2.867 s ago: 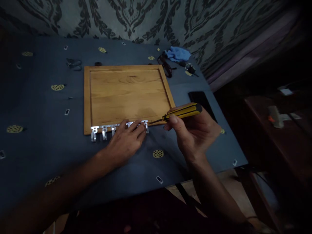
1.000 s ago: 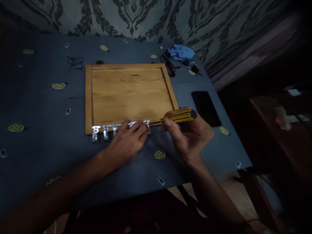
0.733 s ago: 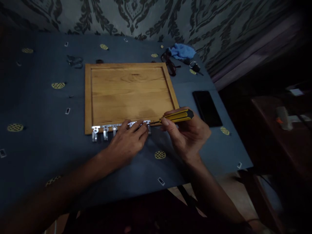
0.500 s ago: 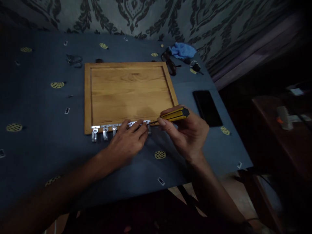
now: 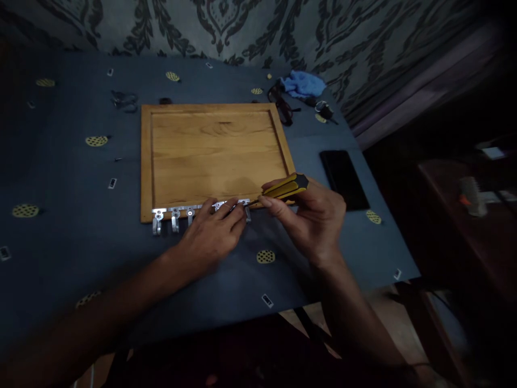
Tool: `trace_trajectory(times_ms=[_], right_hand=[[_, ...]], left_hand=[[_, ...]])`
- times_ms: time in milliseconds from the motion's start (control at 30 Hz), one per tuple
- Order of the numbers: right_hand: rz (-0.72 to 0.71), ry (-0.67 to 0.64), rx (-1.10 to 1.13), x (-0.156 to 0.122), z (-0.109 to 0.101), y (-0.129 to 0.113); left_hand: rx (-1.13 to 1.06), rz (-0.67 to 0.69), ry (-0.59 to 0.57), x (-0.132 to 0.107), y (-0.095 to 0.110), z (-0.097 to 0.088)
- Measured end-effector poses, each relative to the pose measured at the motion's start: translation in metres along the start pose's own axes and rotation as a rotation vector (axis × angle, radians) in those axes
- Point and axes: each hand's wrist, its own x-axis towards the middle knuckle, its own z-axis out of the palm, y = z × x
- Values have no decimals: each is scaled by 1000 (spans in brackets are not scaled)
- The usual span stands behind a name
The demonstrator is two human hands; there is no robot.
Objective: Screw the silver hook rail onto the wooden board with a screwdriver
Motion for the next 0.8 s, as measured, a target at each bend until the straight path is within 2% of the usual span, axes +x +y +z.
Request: trace_trajectory(times_ms=[133,333,500,800], right_hand=[[-39,49,-118,-1,7,-6],[-62,29,-108,1,11,-13],[3,223,-69,-7,9,-14],[74,149,-19,-15,9,-2]], left_hand=[[0,-2,-14,0,0,-1],[0,-9,-15,2,-1,-2],[0,-13,-38,1,0,-1],[-3,-10,-26,0,0,-1]])
